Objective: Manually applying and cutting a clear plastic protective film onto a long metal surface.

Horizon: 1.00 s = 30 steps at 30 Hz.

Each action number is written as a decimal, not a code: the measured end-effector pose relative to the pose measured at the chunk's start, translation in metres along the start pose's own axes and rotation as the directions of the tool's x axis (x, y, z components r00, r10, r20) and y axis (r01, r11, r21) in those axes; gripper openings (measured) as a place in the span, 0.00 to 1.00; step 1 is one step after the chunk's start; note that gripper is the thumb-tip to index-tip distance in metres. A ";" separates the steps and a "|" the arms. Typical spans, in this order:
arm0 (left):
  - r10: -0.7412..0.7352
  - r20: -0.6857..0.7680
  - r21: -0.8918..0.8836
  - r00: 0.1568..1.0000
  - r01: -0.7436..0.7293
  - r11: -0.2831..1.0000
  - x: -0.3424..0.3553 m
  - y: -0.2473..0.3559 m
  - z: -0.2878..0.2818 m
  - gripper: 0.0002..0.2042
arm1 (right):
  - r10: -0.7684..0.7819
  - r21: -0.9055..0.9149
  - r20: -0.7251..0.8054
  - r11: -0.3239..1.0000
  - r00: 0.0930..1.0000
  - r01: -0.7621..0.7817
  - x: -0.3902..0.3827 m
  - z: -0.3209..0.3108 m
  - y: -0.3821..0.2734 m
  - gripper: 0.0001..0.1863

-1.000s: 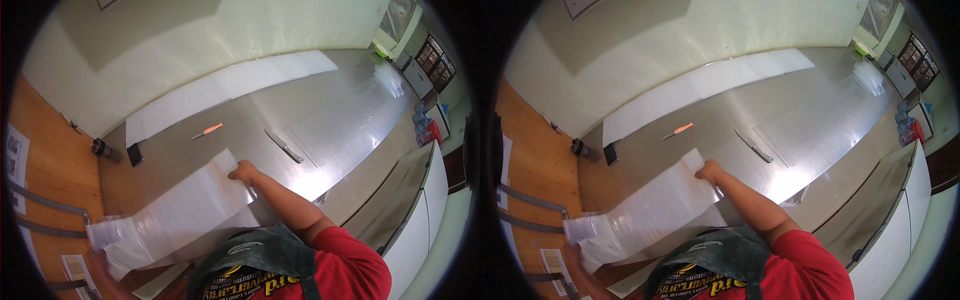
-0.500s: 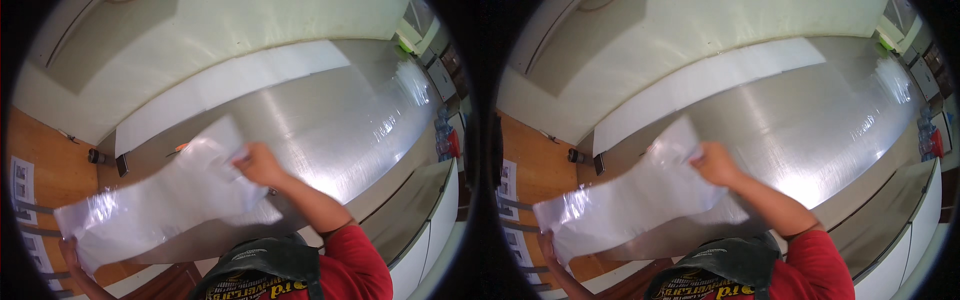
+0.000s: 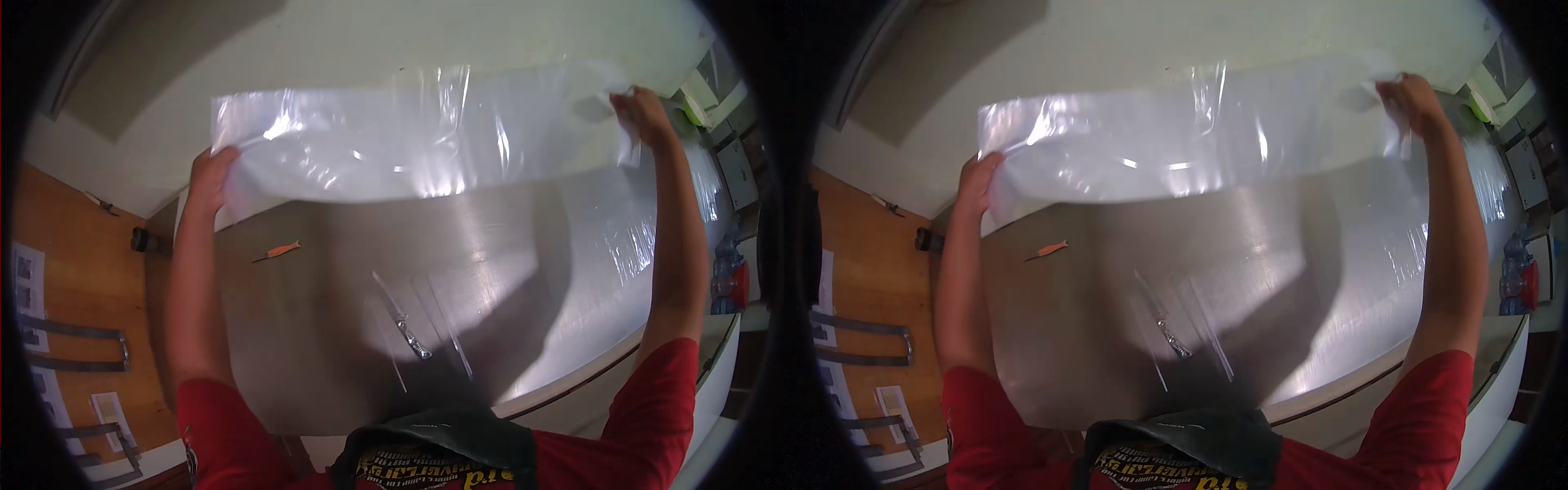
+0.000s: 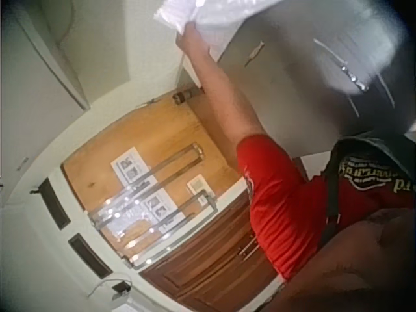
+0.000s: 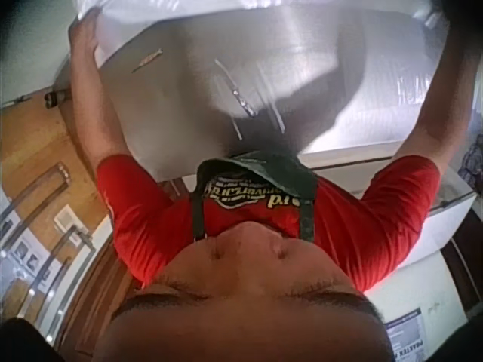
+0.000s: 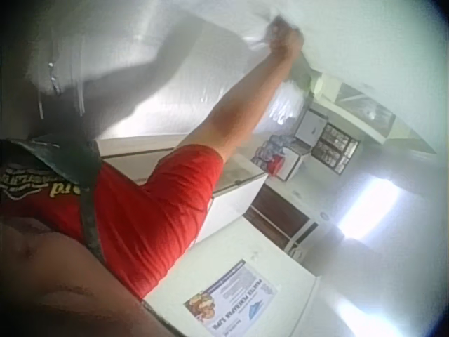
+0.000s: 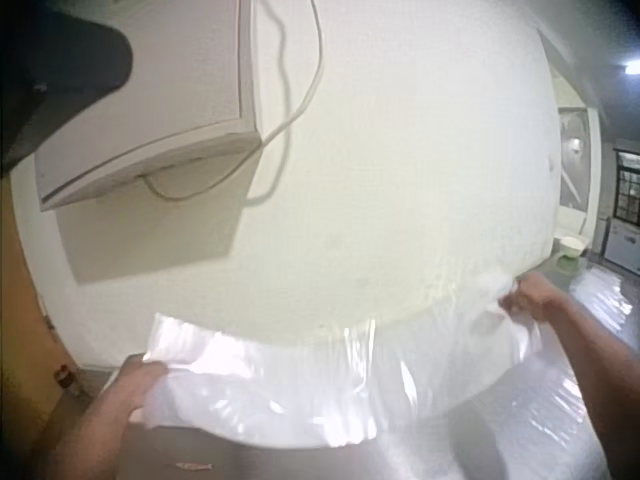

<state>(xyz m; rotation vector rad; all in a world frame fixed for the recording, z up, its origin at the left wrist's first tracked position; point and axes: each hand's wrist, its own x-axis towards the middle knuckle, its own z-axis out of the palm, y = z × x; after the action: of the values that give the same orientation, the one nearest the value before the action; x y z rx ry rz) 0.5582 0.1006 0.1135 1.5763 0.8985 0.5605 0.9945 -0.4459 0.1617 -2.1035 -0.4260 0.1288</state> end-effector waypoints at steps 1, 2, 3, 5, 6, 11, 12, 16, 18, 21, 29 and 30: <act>0.014 0.016 -0.029 1.000 -0.013 0.999 0.021 -0.002 0.012 0.13 | 0.035 0.001 -0.032 0.999 0.999 -0.035 0.028 0.001 0.001 0.15; 0.004 0.016 -0.028 1.000 -0.004 1.000 0.042 -0.006 0.024 0.13 | 0.041 -0.003 -0.026 0.999 0.999 -0.041 0.052 -0.004 0.004 0.15; -0.037 0.034 -0.107 0.999 0.040 0.993 0.062 -0.011 0.036 0.12 | 0.005 -0.096 -0.018 0.995 1.000 -0.007 0.074 -0.013 0.009 0.14; -0.085 0.048 -0.176 0.995 0.092 0.980 0.098 -0.026 0.052 0.11 | -0.023 -0.182 0.005 0.983 1.000 0.024 0.118 -0.021 0.026 0.14; -0.136 0.068 -0.190 0.988 0.147 0.971 0.114 -0.034 0.058 0.10 | -0.022 -0.195 -0.037 0.981 0.999 0.015 0.138 -0.025 0.035 0.13; -0.229 0.091 -0.147 0.969 0.241 0.959 0.143 -0.097 0.100 0.10 | -0.006 -0.217 0.002 0.976 1.000 0.007 0.217 -0.011 0.136 0.08; -0.234 0.065 -0.131 0.970 0.241 0.962 0.137 -0.110 0.128 0.11 | 0.000 -0.244 0.003 0.970 1.000 0.000 0.228 -0.027 0.161 0.08; -0.244 -0.059 0.175 0.968 0.251 0.952 0.131 -0.130 0.140 0.13 | 0.077 -0.504 -0.082 0.857 0.994 -0.109 0.233 0.054 0.211 0.08; -0.231 -0.052 0.236 0.971 0.237 0.942 0.133 -0.129 0.139 0.14 | 0.164 -0.468 -0.180 0.853 0.970 -0.231 0.235 0.071 0.215 0.09; -0.203 0.005 0.332 0.979 0.190 0.924 0.131 -0.124 0.162 0.15 | 0.115 -0.672 -0.195 0.708 0.974 -0.218 0.265 0.035 0.229 0.17; -0.028 0.038 0.590 0.999 0.000 0.807 0.149 -0.133 0.150 0.19 | -0.021 -0.825 -0.277 0.518 0.961 -0.227 0.282 0.078 0.257 0.22; -0.028 0.043 0.587 0.999 -0.003 0.809 0.149 -0.132 0.156 0.20 | -0.028 -0.829 -0.277 0.512 0.960 -0.225 0.284 0.072 0.261 0.22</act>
<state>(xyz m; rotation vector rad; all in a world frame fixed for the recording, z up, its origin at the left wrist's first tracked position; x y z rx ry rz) 0.7345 0.1295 -0.0653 2.1299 1.1106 0.2298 1.3059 -0.4158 -0.0743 -3.0986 -0.2044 -0.3873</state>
